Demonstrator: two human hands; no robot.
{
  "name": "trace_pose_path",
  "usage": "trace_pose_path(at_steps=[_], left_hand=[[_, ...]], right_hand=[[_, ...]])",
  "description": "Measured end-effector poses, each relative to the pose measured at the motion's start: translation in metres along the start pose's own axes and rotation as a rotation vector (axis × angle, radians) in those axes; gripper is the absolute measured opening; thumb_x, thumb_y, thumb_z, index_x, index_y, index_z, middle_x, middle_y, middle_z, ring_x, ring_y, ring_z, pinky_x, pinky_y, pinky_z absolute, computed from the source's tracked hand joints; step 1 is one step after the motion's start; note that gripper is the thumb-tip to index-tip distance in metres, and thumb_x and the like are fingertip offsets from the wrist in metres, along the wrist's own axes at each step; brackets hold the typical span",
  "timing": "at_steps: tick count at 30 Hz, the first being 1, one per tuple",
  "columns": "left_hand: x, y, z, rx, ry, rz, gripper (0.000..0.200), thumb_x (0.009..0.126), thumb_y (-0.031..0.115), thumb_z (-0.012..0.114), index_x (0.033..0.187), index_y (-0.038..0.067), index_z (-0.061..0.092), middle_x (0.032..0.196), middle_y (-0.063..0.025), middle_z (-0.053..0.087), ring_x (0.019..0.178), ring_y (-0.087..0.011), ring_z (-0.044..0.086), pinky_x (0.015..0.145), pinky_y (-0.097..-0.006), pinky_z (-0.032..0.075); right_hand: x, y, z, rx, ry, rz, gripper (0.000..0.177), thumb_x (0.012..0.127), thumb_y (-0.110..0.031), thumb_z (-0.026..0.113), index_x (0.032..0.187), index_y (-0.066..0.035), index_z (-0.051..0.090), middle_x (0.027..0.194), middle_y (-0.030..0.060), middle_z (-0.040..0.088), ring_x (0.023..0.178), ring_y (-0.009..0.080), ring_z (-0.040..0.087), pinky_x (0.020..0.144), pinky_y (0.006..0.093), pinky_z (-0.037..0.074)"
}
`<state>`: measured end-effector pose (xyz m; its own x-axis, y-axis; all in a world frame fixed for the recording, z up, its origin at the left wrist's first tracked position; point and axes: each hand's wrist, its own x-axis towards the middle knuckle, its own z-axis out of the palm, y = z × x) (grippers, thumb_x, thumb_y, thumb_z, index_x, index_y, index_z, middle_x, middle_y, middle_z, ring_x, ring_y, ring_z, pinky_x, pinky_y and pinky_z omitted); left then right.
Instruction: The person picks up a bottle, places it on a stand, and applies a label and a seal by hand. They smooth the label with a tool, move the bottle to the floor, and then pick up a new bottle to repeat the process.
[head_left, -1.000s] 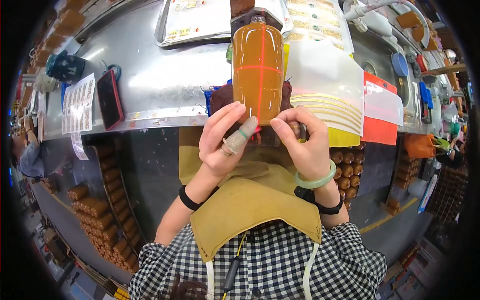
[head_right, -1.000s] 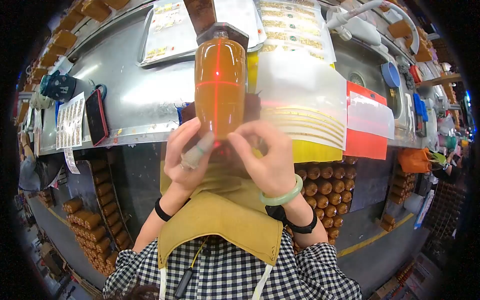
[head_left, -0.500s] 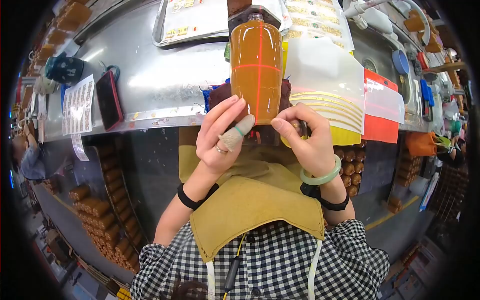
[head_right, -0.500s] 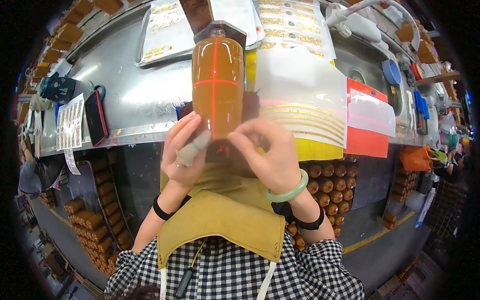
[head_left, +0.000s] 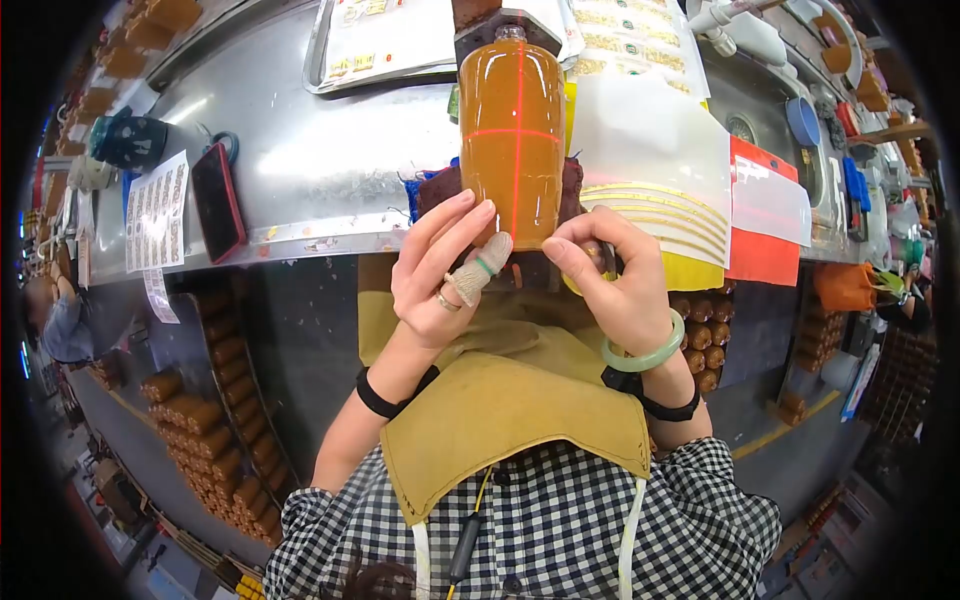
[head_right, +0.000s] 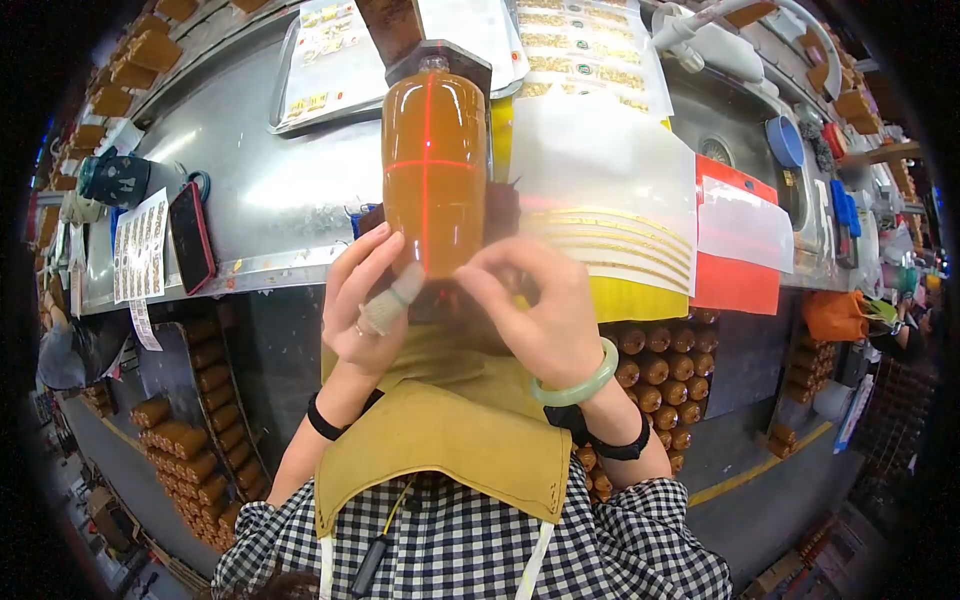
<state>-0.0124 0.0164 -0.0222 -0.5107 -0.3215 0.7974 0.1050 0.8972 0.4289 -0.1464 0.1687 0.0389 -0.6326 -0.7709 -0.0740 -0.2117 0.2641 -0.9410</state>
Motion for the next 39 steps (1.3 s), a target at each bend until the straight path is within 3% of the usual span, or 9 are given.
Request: trace_pose_path(at_steps=[3,9,15,17,20,24,31,35,39], left_hand=[[-0.002,-0.003,0.002,0.042,-0.009,0.102,0.029,0.079,-0.007,0.079,0.108,-0.007,0.074,0.118,-0.0192,0.072,0.109,-0.0331,0.070,0.089,-0.0393,0.061],[-0.017,0.000,0.012,-0.281,0.166,-0.215,0.030,0.085,-0.010,0.071,0.115,-0.009,0.069,0.117,-0.0202,0.071,0.112,-0.0350,0.068,0.093,-0.0397,0.060],[-0.013,0.002,0.004,0.031,0.017,0.019,0.033,0.087,-0.008,0.071,0.120,-0.009,0.066,0.128,-0.0173,0.066,0.118,-0.0353,0.065,0.100,-0.0406,0.056],[-0.021,0.006,0.007,0.022,0.050,-0.147,0.023,0.093,0.000,0.070,0.116,0.003,0.067,0.130,-0.0167,0.067,0.121,-0.0374,0.062,0.097,-0.0433,0.056],[-0.013,0.010,0.011,0.138,0.088,0.017,0.025,0.086,-0.002,0.077,0.108,0.007,0.069,0.133,-0.0164,0.065,0.124,-0.0364,0.060,0.100,-0.0427,0.054],[0.000,0.009,0.009,0.263,0.077,0.165,0.033,0.087,0.000,0.077,0.117,-0.005,0.067,0.125,-0.0150,0.067,0.118,-0.0348,0.063,0.097,-0.0403,0.056],[-0.013,0.006,0.010,-0.158,0.070,-0.200,0.041,0.083,-0.015,0.075,0.122,-0.008,0.065,0.123,-0.0232,0.067,0.119,-0.0331,0.067,0.100,-0.0405,0.058],[-0.018,0.001,0.009,-0.120,0.088,-0.149,0.040,0.085,-0.015,0.073,0.123,-0.008,0.064,0.124,-0.0235,0.067,0.118,-0.0342,0.067,0.101,-0.0410,0.057],[-0.013,0.009,0.009,0.214,0.087,0.053,0.028,0.083,-0.002,0.081,0.108,0.007,0.073,0.130,-0.0143,0.067,0.120,-0.0344,0.062,0.095,-0.0435,0.056]], right_hand=[[0.000,-0.002,-0.004,0.029,-0.018,-0.011,0.012,0.092,-0.012,0.075,0.092,0.000,0.073,0.083,0.0074,0.070,0.072,0.0136,0.063,0.068,0.0285,0.050],[0.000,0.003,-0.017,0.012,-0.045,0.028,0.012,0.091,-0.012,0.075,0.092,0.001,0.073,0.083,0.0069,0.071,0.073,0.0133,0.063,0.068,0.0284,0.050],[0.001,0.006,-0.015,-0.011,-0.026,0.010,0.013,0.091,-0.012,0.075,0.092,0.001,0.073,0.082,0.0069,0.070,0.073,0.0135,0.062,0.069,0.0290,0.049],[0.001,0.005,-0.014,-0.041,-0.024,0.022,0.014,0.090,-0.013,0.076,0.092,0.000,0.073,0.083,0.0073,0.071,0.073,0.0144,0.062,0.070,0.0294,0.050],[0.003,0.006,-0.014,-0.050,-0.018,-0.007,0.014,0.090,-0.014,0.076,0.092,0.000,0.073,0.083,0.0076,0.071,0.073,0.0148,0.062,0.069,0.0299,0.050],[0.003,0.007,-0.013,-0.039,-0.012,-0.002,0.014,0.090,-0.014,0.076,0.092,0.000,0.074,0.083,0.0077,0.071,0.074,0.0150,0.063,0.069,0.0301,0.050],[0.004,0.004,-0.013,-0.061,-0.019,-0.038,0.015,0.089,-0.014,0.077,0.090,0.001,0.073,0.082,0.0089,0.070,0.071,0.0168,0.062,0.068,0.0309,0.051],[0.004,0.000,-0.014,-0.069,-0.024,-0.018,0.016,0.089,-0.014,0.077,0.090,0.001,0.073,0.082,0.0091,0.070,0.071,0.0167,0.062,0.068,0.0311,0.051],[0.004,0.005,-0.016,-0.059,-0.024,-0.013,0.016,0.089,-0.014,0.077,0.090,0.001,0.073,0.082,0.0093,0.071,0.070,0.0164,0.063,0.068,0.0310,0.051]])
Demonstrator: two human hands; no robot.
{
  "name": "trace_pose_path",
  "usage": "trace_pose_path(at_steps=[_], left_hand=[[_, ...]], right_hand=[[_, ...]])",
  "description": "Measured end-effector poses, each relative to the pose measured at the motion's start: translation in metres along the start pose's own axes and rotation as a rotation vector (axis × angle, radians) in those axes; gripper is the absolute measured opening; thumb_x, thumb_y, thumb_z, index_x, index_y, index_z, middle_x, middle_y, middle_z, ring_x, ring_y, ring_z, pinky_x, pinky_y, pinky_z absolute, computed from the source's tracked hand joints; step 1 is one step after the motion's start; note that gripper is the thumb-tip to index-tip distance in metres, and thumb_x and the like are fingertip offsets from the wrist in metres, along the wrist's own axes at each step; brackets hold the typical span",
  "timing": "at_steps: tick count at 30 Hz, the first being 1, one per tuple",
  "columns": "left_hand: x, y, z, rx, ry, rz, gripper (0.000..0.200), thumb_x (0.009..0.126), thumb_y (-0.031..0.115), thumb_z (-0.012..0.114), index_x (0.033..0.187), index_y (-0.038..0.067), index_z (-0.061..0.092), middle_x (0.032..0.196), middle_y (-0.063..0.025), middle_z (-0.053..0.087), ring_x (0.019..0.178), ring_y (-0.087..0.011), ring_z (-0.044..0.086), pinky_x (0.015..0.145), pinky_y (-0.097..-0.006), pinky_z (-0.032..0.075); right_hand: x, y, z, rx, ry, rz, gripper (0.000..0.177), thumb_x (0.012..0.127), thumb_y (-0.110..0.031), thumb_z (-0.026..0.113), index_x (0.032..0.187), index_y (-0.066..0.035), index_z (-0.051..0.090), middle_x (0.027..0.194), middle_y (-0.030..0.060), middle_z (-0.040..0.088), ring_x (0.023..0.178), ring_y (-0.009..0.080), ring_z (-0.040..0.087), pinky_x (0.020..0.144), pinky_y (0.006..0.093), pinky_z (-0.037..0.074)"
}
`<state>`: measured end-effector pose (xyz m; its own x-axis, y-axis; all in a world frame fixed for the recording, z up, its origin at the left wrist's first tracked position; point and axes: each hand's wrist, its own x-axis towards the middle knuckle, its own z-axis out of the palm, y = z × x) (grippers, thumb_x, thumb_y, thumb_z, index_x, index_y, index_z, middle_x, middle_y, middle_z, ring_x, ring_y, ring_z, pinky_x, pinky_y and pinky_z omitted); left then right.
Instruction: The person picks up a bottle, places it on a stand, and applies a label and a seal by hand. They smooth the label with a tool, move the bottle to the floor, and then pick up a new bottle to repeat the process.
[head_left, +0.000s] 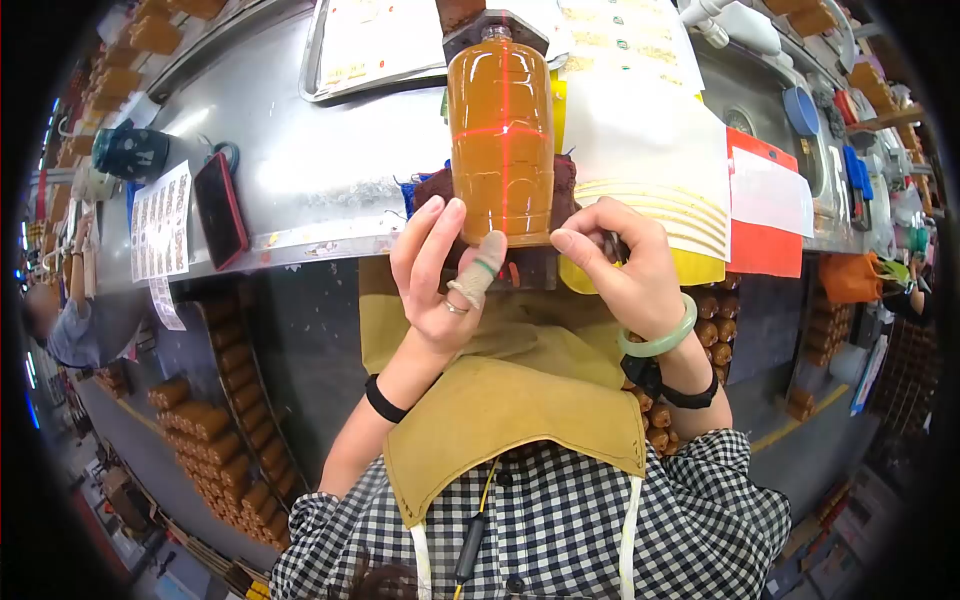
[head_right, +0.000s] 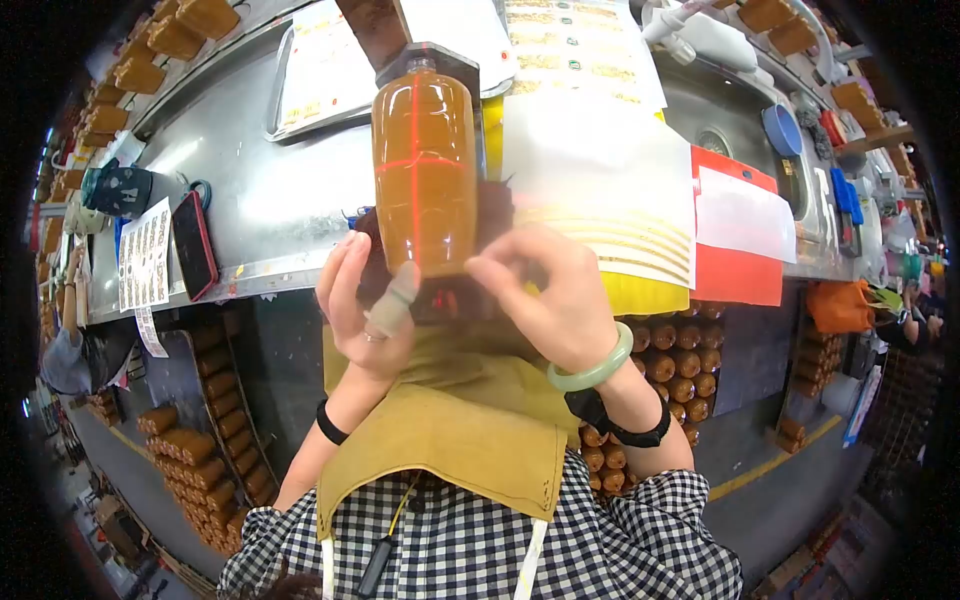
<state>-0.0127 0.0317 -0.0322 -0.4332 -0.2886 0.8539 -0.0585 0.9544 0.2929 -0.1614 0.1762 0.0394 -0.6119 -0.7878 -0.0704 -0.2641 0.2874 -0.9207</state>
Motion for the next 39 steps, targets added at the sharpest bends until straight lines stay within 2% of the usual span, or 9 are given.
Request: trace_pose_path(at_steps=[5,7,11,16,19,25,29,32,39], left_hand=[[0.015,-0.001,0.003,-0.202,-0.002,-0.068,0.026,0.079,-0.006,0.082,0.100,0.005,0.072,0.118,-0.0152,0.071,0.108,-0.0369,0.069,0.084,-0.0397,0.061],[0.002,-0.005,0.000,-0.227,-0.054,-0.116,0.039,0.081,-0.013,0.078,0.118,-0.007,0.068,0.119,-0.0195,0.070,0.112,-0.0338,0.069,0.093,-0.0390,0.060],[-0.010,-0.004,0.006,-0.416,0.069,-0.346,0.038,0.081,-0.015,0.076,0.118,-0.005,0.070,0.122,-0.0193,0.068,0.112,-0.0339,0.069,0.093,-0.0375,0.060],[-0.003,0.001,-0.002,-0.009,-0.048,-0.063,0.026,0.082,-0.007,0.079,0.106,0.000,0.071,0.131,-0.0168,0.065,0.120,-0.0365,0.062,0.089,-0.0363,0.061],[0.012,0.009,0.001,-0.087,-0.021,-0.012,0.024,0.084,-0.005,0.079,0.105,0.002,0.070,0.135,-0.0169,0.063,0.128,-0.0370,0.056,0.091,-0.0364,0.061],[0.002,-0.004,0.005,-0.200,-0.038,-0.080,0.037,0.078,-0.013,0.080,0.114,-0.007,0.069,0.119,-0.0176,0.070,0.110,-0.0341,0.070,0.093,-0.0387,0.060],[-0.003,-0.002,0.002,-0.364,0.016,-0.305,0.038,0.083,-0.014,0.076,0.119,-0.011,0.065,0.122,-0.0207,0.069,0.111,-0.0340,0.069,0.096,-0.0425,0.059],[0.004,-0.007,-0.003,-0.093,-0.056,0.037,0.035,0.084,-0.009,0.077,0.118,-0.008,0.067,0.129,-0.0189,0.065,0.115,-0.0346,0.066,0.096,-0.0409,0.058],[0.018,-0.001,0.005,-0.240,-0.055,0.009,0.032,0.081,-0.007,0.080,0.112,-0.001,0.072,0.121,-0.0150,0.069,0.115,-0.0341,0.067,0.093,-0.0388,0.059]], right_hand=[[0.001,0.004,0.004,0.020,0.014,-0.016,0.016,0.089,-0.014,0.077,0.090,0.001,0.073,0.082,0.0090,0.072,0.071,0.0167,0.063,0.068,0.0310,0.051],[0.001,0.003,0.004,0.020,0.025,-0.018,0.016,0.089,-0.014,0.077,0.090,0.001,0.073,0.083,0.0090,0.072,0.072,0.0169,0.064,0.069,0.0310,0.052],[0.001,0.003,0.004,-0.002,0.009,-0.021,0.016,0.089,-0.015,0.078,0.091,0.001,0.074,0.083,0.0090,0.072,0.072,0.0171,0.064,0.069,0.0307,0.052],[0.002,0.003,0.001,0.009,0.009,-0.015,0.016,0.089,-0.014,0.078,0.091,0.001,0.074,0.084,0.0091,0.072,0.072,0.0177,0.065,0.069,0.0307,0.052],[0.001,0.004,0.002,-0.008,0.016,-0.021,0.016,0.089,-0.015,0.078,0.091,0.001,0.074,0.084,0.0093,0.072,0.072,0.0176,0.065,0.069,0.0309,0.052],[0.001,-0.001,0.003,-0.026,0.008,-0.067,0.016,0.089,-0.014,0.078,0.090,0.001,0.073,0.083,0.0104,0.072,0.070,0.0185,0.064,0.067,0.0316,0.052],[0.004,-0.001,0.004,-0.023,-0.021,-0.076,0.016,0.089,-0.014,0.077,0.090,0.001,0.073,0.082,0.0106,0.071,0.070,0.0188,0.064,0.067,0.0319,0.051],[0.003,0.000,0.002,-0.028,-0.008,-0.063,0.016,0.089,-0.015,0.077,0.090,0.001,0.073,0.082,0.0103,0.071,0.069,0.0187,0.064,0.067,0.0319,0.051],[0.001,0.002,0.001,-0.035,-0.006,-0.068,0.017,0.090,-0.015,0.077,0.090,0.001,0.073,0.082,0.0105,0.071,0.070,0.0182,0.064,0.067,0.0315,0.052]])
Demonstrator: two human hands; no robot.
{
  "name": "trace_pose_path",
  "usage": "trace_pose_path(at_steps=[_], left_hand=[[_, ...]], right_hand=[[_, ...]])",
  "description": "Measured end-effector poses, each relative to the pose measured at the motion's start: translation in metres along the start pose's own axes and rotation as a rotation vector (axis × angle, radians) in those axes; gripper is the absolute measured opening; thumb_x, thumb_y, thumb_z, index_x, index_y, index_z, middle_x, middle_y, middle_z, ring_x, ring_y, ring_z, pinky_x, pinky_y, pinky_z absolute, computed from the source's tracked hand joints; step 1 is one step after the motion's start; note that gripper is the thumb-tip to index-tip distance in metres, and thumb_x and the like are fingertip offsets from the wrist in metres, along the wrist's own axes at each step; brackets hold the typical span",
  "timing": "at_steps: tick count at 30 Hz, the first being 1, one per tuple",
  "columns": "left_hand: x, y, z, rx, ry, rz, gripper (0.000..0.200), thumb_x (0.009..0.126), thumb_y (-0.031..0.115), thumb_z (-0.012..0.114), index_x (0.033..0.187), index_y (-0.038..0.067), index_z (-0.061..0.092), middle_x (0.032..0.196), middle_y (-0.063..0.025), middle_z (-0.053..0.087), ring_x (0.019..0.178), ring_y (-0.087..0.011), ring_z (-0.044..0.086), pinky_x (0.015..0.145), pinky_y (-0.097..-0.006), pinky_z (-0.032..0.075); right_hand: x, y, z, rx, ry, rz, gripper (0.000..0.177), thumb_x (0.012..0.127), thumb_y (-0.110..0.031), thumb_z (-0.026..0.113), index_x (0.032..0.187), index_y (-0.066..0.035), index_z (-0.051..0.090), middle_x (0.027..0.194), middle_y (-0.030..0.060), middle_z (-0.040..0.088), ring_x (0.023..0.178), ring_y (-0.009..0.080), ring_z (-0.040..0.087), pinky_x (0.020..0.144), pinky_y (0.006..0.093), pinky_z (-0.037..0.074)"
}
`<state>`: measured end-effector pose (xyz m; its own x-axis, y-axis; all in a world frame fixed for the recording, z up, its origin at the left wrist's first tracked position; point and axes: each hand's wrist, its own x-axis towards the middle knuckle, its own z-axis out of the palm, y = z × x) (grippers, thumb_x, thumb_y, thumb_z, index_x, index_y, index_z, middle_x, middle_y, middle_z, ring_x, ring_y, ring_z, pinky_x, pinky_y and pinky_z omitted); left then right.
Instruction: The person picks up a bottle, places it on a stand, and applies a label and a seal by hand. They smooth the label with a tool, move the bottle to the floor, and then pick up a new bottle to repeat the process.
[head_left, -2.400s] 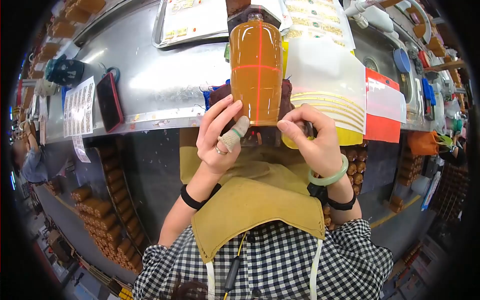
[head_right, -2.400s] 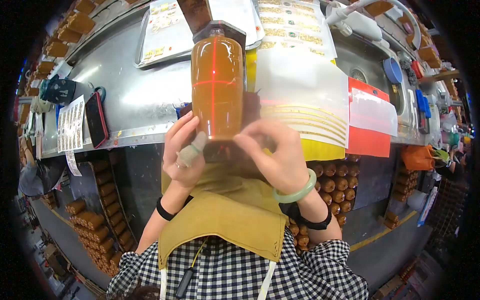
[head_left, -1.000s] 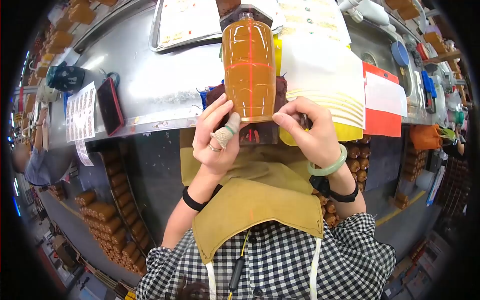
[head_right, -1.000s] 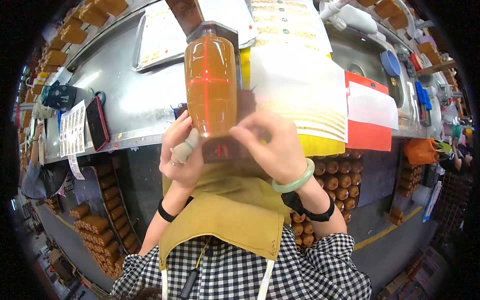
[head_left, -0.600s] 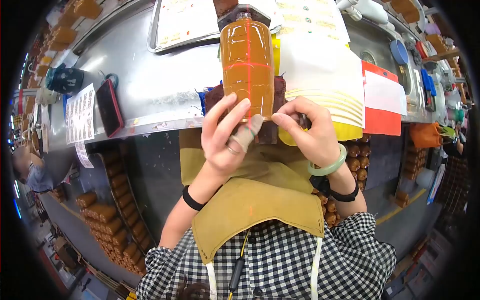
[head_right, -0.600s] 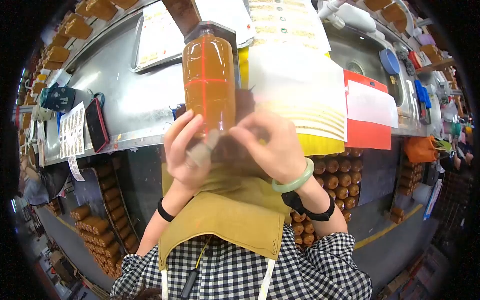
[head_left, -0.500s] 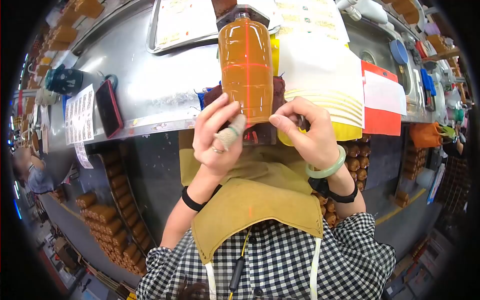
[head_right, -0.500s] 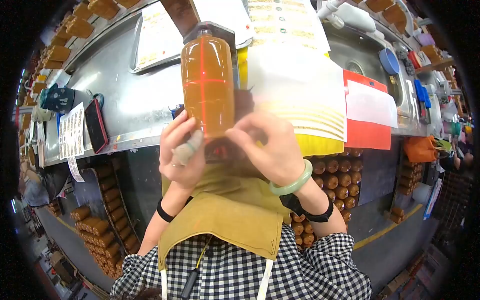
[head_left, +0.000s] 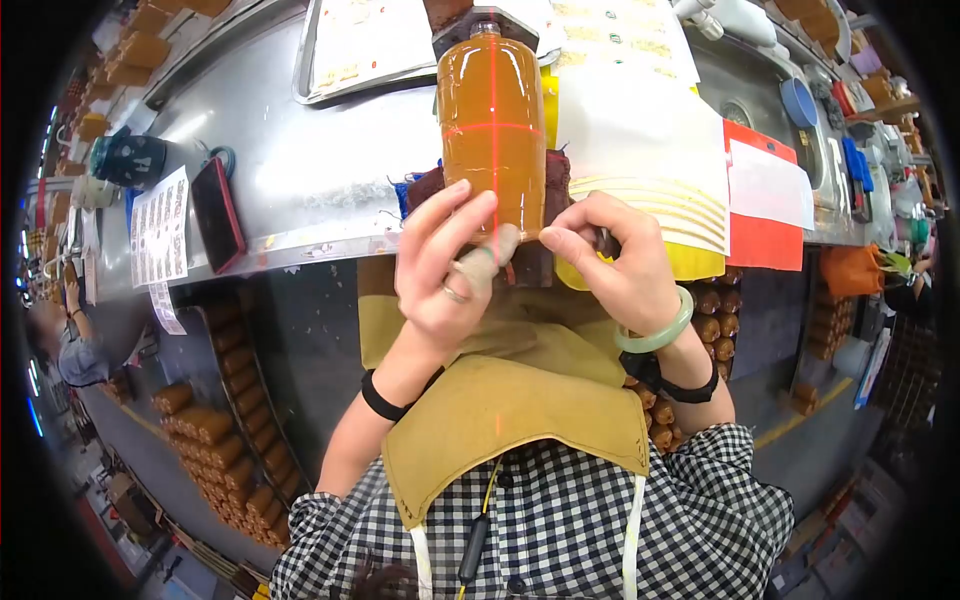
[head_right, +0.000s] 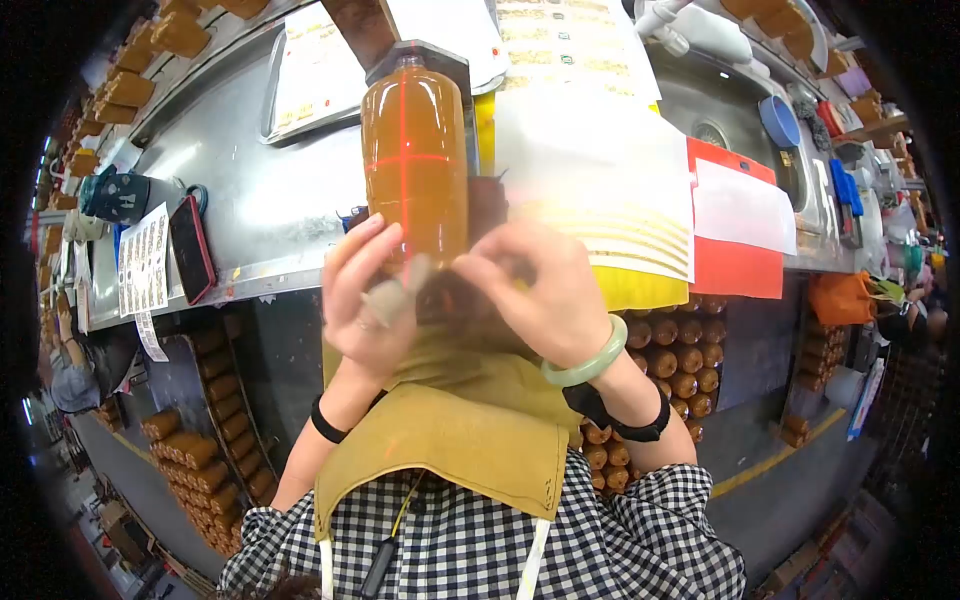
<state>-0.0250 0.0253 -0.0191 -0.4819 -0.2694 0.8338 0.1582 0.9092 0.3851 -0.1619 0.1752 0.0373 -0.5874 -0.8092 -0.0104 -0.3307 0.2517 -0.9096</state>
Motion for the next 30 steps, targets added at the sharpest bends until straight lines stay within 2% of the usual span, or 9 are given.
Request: trace_pose_path(at_steps=[2,4,7,11,14,16,18,23,30], left_hand=[[-0.012,-0.005,0.000,-0.022,0.036,-0.069,0.039,0.079,-0.012,0.080,0.116,-0.008,0.069,0.120,-0.0162,0.071,0.114,-0.0333,0.068,0.096,-0.0380,0.060],[-0.014,0.001,0.002,-0.168,0.105,-0.300,0.041,0.079,-0.013,0.078,0.119,-0.008,0.068,0.121,-0.0173,0.070,0.114,-0.0329,0.068,0.096,-0.0391,0.060],[-0.015,0.005,-0.001,-0.151,0.102,-0.333,0.040,0.080,-0.013,0.078,0.119,-0.009,0.067,0.123,-0.0180,0.069,0.114,-0.0332,0.068,0.097,-0.0401,0.060],[-0.015,0.005,-0.007,0.115,-0.011,-0.147,0.039,0.083,-0.009,0.078,0.120,-0.007,0.067,0.125,-0.0167,0.068,0.117,-0.0329,0.066,0.101,-0.0389,0.058],[-0.012,0.006,-0.002,0.164,0.030,-0.019,0.038,0.082,-0.008,0.078,0.119,-0.006,0.069,0.124,-0.0153,0.068,0.118,-0.0326,0.065,0.101,-0.0383,0.057],[-0.006,0.009,0.003,0.089,0.112,-0.094,0.033,0.084,-0.007,0.078,0.115,-0.007,0.069,0.124,-0.0150,0.067,0.117,-0.0329,0.065,0.100,-0.0391,0.057],[-0.003,0.001,-0.007,0.043,-0.091,-0.005,0.035,0.084,-0.007,0.079,0.117,-0.008,0.067,0.127,-0.0179,0.066,0.116,-0.0332,0.066,0.101,-0.0385,0.058],[-0.024,-0.001,-0.002,-0.165,0.057,-0.306,0.045,0.082,-0.013,0.077,0.124,-0.009,0.064,0.130,-0.0214,0.065,0.118,-0.0338,0.067,0.100,-0.0418,0.058],[-0.014,0.007,-0.005,0.156,-0.014,-0.054,0.045,0.086,-0.009,0.076,0.129,-0.010,0.062,0.134,-0.0206,0.062,0.123,-0.0342,0.062,0.099,-0.0406,0.057]], right_hand=[[0.001,-0.001,0.000,-0.004,-0.007,-0.009,0.017,0.090,-0.015,0.077,0.090,0.001,0.073,0.082,0.0107,0.071,0.071,0.0182,0.065,0.068,0.0314,0.052],[0.000,-0.004,0.001,0.045,-0.007,0.014,0.017,0.090,-0.016,0.078,0.091,0.001,0.073,0.082,0.0109,0.071,0.071,0.0186,0.065,0.068,0.0314,0.052],[0.001,-0.006,0.004,0.055,-0.018,0.009,0.017,0.090,-0.016,0.077,0.091,0.001,0.073,0.082,0.0109,0.071,0.071,0.0187,0.065,0.068,0.0313,0.052],[0.002,-0.001,0.002,0.029,-0.009,0.026,0.017,0.090,-0.016,0.077,0.092,0.001,0.074,0.082,0.0110,0.071,0.070,0.0186,0.065,0.068,0.0314,0.052],[0.001,0.000,0.002,0.031,-0.008,0.023,0.017,0.090,-0.016,0.077,0.092,0.001,0.074,0.082,0.0109,0.071,0.070,0.0186,0.065,0.067,0.0314,0.052],[0.001,-0.001,0.003,0.039,-0.006,0.049,0.018,0.090,-0.017,0.077,0.092,0.001,0.074,0.082,0.0110,0.071,0.070,0.0184,0.065,0.067,0.0315,0.052],[0.002,-0.001,0.004,0.028,-0.010,0.032,0.018,0.090,-0.017,0.077,0.092,0.001,0.074,0.082,0.0110,0.071,0.070,0.0182,0.065,0.067,0.0315,0.052],[0.002,-0.002,0.004,0.026,-0.019,0.025,0.019,0.090,-0.017,0.077,0.093,0.001,0.074,0.082,0.0111,0.071,0.070,0.0178,0.065,0.067,0.0318,0.052],[0.003,0.000,0.002,0.022,-0.007,0.018,0.018,0.090,-0.017,0.077,0.092,0.001,0.075,0.080,0.0105,0.071,0.070,0.0173,0.064,0.068,0.0314,0.051]])
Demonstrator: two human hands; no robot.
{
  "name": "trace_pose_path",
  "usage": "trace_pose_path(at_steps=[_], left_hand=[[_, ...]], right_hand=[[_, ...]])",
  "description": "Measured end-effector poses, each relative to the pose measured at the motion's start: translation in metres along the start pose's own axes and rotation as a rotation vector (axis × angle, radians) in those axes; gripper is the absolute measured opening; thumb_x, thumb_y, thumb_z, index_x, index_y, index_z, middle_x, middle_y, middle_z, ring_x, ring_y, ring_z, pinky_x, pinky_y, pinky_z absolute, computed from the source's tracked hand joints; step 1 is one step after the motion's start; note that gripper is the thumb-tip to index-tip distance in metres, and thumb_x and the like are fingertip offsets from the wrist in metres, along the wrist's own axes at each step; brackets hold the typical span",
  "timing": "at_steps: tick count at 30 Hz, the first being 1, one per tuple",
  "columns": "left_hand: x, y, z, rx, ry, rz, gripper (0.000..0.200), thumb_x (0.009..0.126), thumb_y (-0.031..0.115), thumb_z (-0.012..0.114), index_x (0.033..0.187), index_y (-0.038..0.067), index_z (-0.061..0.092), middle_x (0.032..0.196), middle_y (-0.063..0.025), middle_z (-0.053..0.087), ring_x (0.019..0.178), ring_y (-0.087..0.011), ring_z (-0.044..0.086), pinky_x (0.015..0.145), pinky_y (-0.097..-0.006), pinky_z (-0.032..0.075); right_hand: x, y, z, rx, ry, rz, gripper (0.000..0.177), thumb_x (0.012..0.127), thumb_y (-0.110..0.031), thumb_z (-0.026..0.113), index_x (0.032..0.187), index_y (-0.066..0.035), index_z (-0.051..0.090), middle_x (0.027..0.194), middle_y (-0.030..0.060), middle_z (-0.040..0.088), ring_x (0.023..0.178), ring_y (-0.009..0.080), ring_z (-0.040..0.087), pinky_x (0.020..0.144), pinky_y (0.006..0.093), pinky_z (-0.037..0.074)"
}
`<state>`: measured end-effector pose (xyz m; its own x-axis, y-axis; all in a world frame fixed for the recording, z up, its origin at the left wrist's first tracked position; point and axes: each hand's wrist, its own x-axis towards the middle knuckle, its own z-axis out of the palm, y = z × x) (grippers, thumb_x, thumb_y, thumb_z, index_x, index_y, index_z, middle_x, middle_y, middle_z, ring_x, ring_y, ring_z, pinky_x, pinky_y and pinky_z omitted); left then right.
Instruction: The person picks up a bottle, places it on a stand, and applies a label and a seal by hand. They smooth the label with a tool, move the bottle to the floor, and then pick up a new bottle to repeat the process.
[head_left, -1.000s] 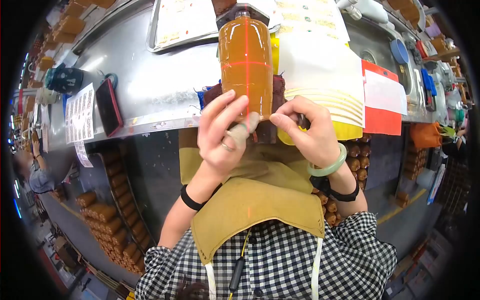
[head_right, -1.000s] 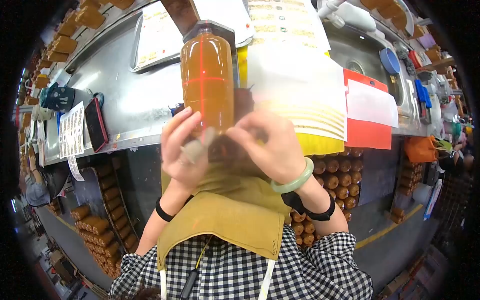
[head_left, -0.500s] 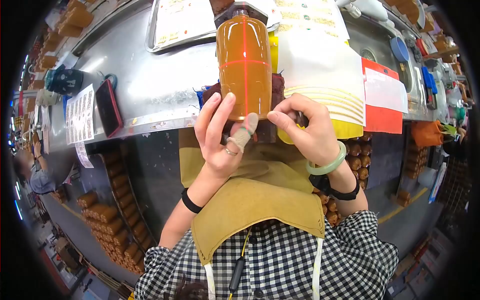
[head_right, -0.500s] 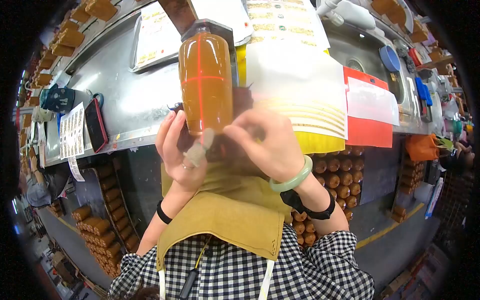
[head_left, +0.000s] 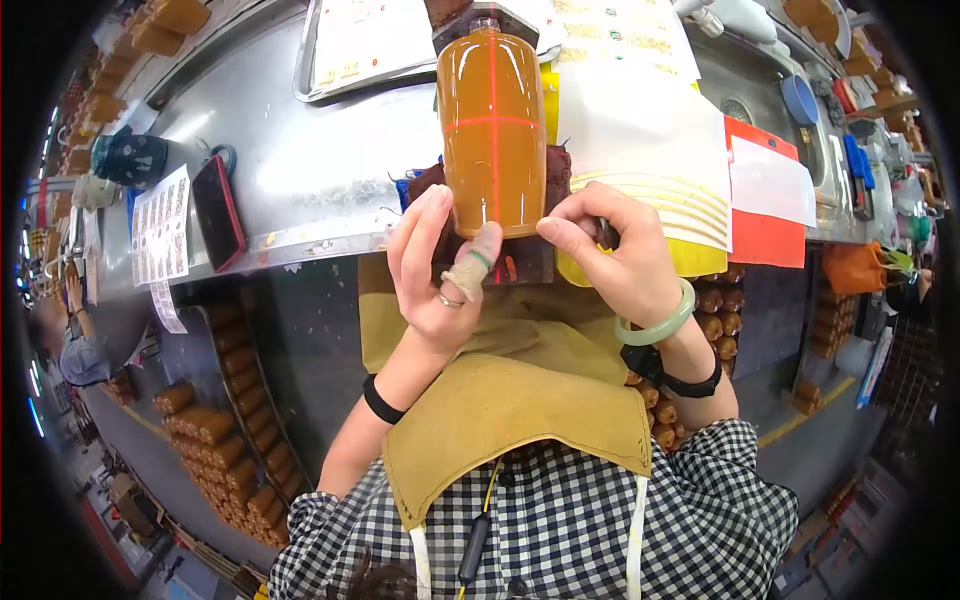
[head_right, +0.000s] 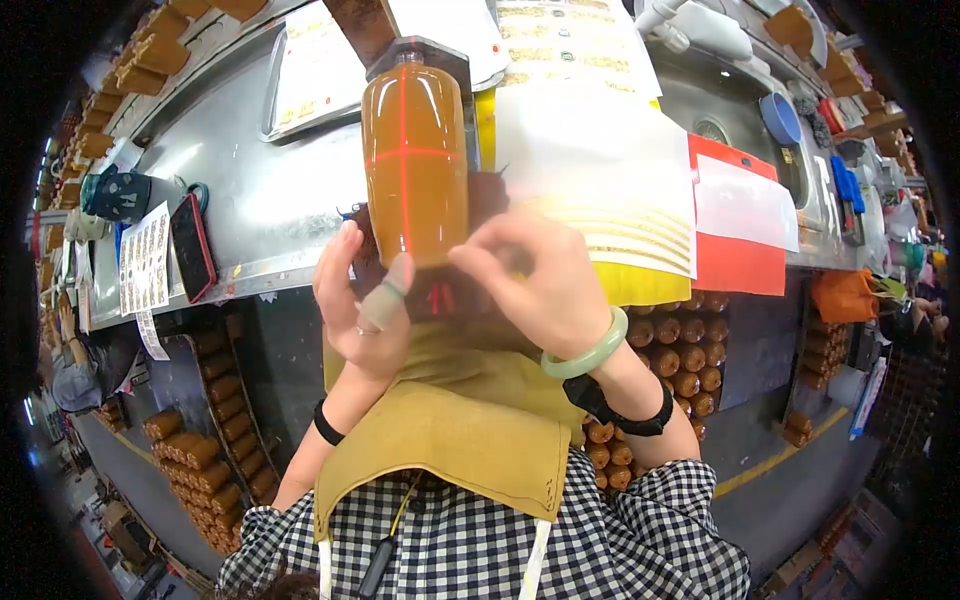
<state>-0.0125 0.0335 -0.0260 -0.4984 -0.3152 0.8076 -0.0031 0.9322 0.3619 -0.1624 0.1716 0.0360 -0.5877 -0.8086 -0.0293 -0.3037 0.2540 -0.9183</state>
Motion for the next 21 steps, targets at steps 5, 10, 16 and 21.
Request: trace_pose_path(at_steps=[5,10,16,21], left_hand=[[0.009,-0.004,0.007,-0.018,0.066,0.028,0.033,0.082,-0.004,0.081,0.111,0.004,0.067,0.125,-0.0159,0.068,0.114,-0.0344,0.066,0.090,-0.0395,0.060],[0.000,-0.013,0.004,-0.141,0.049,-0.036,0.031,0.081,-0.012,0.077,0.112,-0.007,0.070,0.120,-0.0171,0.070,0.112,-0.0326,0.069,0.093,-0.0391,0.061],[-0.006,-0.007,-0.002,-0.117,0.026,-0.086,0.039,0.084,-0.012,0.075,0.122,-0.009,0.065,0.129,-0.0171,0.065,0.117,-0.0353,0.066,0.097,-0.0404,0.059],[0.011,0.009,0.001,0.028,0.063,-0.024,0.037,0.082,-0.007,0.079,0.117,-0.005,0.068,0.128,-0.0150,0.066,0.118,-0.0358,0.065,0.092,-0.0385,0.058]], right_hand=[[0.001,0.001,0.001,0.003,0.004,0.015,0.019,0.090,-0.018,0.078,0.091,0.001,0.074,0.080,0.0105,0.071,0.070,0.0182,0.065,0.068,0.0322,0.051],[0.003,0.003,0.002,0.002,0.013,-0.014,0.019,0.089,-0.018,0.078,0.091,0.000,0.074,0.080,0.0109,0.071,0.071,0.0186,0.064,0.068,0.0326,0.051],[0.003,0.001,0.001,-0.014,0.004,0.007,0.018,0.088,-0.018,0.078,0.090,0.000,0.074,0.079,0.0108,0.070,0.069,0.0192,0.063,0.067,0.0325,0.050],[0.003,0.001,0.001,0.004,0.010,-0.005,0.019,0.088,-0.018,0.079,0.090,0.001,0.074,0.078,0.0108,0.070,0.069,0.0193,0.062,0.067,0.0324,0.050]])
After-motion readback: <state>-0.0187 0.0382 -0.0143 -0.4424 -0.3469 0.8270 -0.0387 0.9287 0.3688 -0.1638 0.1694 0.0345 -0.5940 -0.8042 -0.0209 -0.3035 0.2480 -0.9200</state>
